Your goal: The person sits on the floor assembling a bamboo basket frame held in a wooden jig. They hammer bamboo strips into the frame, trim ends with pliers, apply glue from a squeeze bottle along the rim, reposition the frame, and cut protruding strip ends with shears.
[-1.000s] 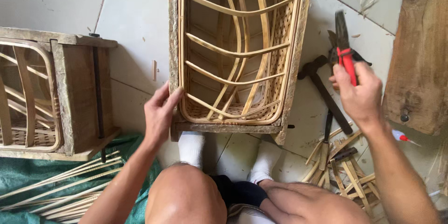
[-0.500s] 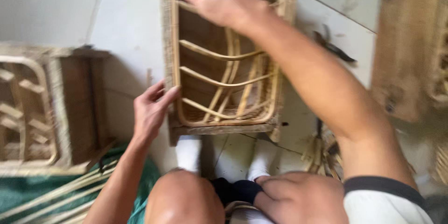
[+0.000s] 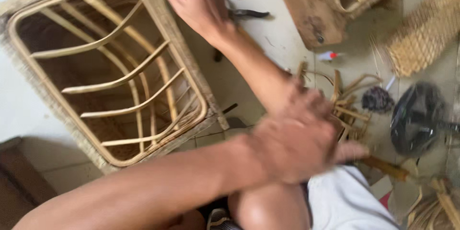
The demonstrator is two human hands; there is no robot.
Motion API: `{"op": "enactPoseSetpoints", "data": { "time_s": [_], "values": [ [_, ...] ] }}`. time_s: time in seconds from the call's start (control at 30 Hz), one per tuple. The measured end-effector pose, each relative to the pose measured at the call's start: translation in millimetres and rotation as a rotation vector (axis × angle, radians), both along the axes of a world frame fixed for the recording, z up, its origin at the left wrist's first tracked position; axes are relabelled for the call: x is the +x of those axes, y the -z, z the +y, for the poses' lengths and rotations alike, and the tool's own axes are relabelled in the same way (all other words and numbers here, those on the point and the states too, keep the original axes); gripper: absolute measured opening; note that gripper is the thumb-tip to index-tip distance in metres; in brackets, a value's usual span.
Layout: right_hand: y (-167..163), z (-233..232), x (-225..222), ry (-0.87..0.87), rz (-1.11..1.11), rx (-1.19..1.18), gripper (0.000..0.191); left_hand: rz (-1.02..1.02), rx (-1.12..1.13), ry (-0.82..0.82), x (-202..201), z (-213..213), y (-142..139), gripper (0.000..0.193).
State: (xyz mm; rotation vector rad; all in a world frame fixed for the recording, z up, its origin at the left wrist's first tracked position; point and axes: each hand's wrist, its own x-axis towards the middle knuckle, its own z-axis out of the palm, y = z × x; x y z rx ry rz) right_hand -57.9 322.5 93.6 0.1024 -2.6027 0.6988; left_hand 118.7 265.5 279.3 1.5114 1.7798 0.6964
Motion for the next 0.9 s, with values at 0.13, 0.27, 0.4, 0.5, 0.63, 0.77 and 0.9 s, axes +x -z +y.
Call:
{"op": "enactPoseSetpoints", "data": {
  "time_s": [0.13, 0.27, 0.4, 0.5, 0.63, 0.77, 0.9],
  "values": [
    [27, 52, 88, 0.276, -0.017, -0.071, 0.037, -0.277, -0.156, 0.270, 41, 59, 24, 0.083],
    [56, 66, 155, 0.352, -0.139, -0.143, 0.039, -0.192, -0.324, 0.489, 70, 104, 55, 0.070],
    [73, 83, 183, 0.359, -0.211, -0.073, 0.036, -0.163, -0.361, 0.491, 88, 131, 56, 0.067],
    [83, 97, 199, 0.343, -0.280, -0.032, 0.039, -0.270, -0.368, 0.514, 92, 144, 44, 0.057],
    [96, 110, 215, 0.269, -0.144, -0.017, 0.044, -0.110, -0.580, 0.594, 96, 158, 50, 0.063],
    [104, 148, 219, 0.596, 0.063, -0.449, 0.017, -0.181, -0.316, 0.556, 120, 172, 89, 0.053],
    [110, 232, 228, 1.205, 0.338, -0.714, 0.027, -0.274, 0.002, 0.657, 155, 192, 115, 0.029]
  ]
}}
